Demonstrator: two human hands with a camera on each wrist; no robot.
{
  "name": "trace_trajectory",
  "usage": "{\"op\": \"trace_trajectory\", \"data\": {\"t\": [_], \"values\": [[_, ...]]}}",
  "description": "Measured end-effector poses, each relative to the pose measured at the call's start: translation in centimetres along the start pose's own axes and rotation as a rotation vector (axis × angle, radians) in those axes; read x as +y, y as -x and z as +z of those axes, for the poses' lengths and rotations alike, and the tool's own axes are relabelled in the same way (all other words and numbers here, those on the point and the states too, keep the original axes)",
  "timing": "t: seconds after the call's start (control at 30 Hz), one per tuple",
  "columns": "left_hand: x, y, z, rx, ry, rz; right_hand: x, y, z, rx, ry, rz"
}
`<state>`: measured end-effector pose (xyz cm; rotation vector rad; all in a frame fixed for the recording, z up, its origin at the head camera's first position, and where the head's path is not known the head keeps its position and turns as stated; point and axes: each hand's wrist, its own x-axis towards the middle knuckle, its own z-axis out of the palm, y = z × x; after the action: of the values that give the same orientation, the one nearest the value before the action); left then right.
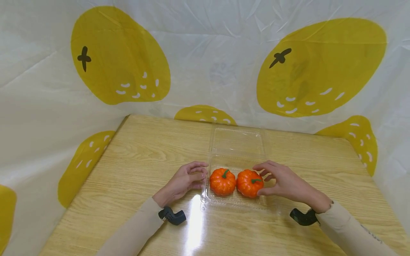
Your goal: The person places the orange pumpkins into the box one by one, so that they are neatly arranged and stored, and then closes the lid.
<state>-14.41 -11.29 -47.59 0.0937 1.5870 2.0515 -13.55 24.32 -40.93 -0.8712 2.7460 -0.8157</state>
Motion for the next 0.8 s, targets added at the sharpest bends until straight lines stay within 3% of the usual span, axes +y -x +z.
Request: {"op": "trace_trajectory", "data": {"t": [0.2, 0.8], "values": [[-0.1, 0.0, -0.1, 0.0, 0.001, 0.005, -0.1, 0.2, -0.1, 0.005, -0.036, 0.012], [-0.3, 0.1, 0.0, -0.007, 0.002, 0.019, 0.1, 0.8, -1.7, 0.13, -0.086, 0.016]]}}
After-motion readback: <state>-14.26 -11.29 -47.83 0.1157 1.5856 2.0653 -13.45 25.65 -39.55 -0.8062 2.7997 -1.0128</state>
